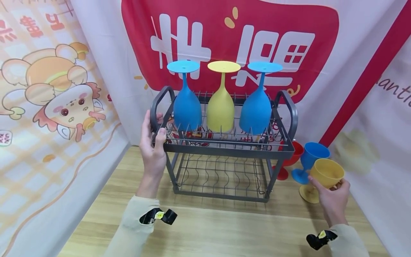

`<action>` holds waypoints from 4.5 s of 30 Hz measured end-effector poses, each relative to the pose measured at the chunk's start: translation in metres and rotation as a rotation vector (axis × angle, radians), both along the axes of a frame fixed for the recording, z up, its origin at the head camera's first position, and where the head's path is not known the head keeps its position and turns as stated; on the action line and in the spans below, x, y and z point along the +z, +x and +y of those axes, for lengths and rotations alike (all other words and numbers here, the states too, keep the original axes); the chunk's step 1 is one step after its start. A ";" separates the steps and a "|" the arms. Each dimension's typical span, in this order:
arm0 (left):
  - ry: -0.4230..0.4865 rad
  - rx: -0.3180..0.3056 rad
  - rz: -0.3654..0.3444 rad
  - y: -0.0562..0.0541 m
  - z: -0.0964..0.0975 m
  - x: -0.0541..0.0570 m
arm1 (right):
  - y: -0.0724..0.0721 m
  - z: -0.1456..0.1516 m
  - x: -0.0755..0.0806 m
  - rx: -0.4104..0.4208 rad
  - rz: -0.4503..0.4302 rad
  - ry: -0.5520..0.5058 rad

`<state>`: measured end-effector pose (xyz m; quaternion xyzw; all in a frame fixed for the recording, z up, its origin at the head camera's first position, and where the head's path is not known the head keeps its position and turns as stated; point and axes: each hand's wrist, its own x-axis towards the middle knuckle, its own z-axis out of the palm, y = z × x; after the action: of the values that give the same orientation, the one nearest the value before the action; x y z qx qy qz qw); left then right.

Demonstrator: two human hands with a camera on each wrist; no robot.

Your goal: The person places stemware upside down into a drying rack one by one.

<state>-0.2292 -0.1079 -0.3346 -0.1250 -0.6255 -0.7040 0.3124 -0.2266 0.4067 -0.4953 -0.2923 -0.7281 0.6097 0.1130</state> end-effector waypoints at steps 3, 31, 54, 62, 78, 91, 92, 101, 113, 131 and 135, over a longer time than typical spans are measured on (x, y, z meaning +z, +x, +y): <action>0.002 -0.001 -0.004 0.001 0.000 -0.001 | 0.005 -0.005 0.003 -0.036 0.002 -0.018; -0.014 0.001 -0.007 0.002 -0.001 0.000 | 0.069 -0.094 0.046 0.201 0.297 0.436; -0.003 -0.015 0.004 -0.001 -0.001 -0.001 | 0.073 -0.177 0.065 0.637 0.447 0.603; -0.011 -0.003 0.002 -0.001 -0.001 -0.001 | 0.068 -0.195 0.061 0.722 0.576 0.710; 0.001 -0.026 0.029 -0.002 -0.002 0.001 | 0.063 -0.220 0.063 0.774 0.563 0.799; -0.074 0.046 -0.033 0.004 -0.008 -0.002 | 0.059 -0.222 0.066 0.825 0.503 0.808; -0.079 0.059 -0.037 0.006 -0.009 -0.004 | 0.059 -0.221 0.066 0.827 0.514 0.809; -0.026 0.147 -0.074 0.044 -0.002 -0.070 | 0.060 -0.217 0.067 0.844 0.561 0.813; -0.329 -0.405 -0.333 0.073 0.038 -0.115 | 0.065 -0.216 0.065 0.857 0.570 0.895; -0.457 -0.365 -0.391 0.070 0.052 -0.113 | 0.066 -0.224 0.055 0.875 0.647 0.941; -0.428 -0.323 -0.376 0.068 0.053 -0.112 | 0.066 -0.225 0.053 0.823 0.729 0.983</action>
<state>-0.1611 -0.0545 -0.4470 -0.1532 -0.7779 -0.6079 0.0422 -0.1603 0.1814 -0.4424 0.3100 -0.8843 0.2644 0.2278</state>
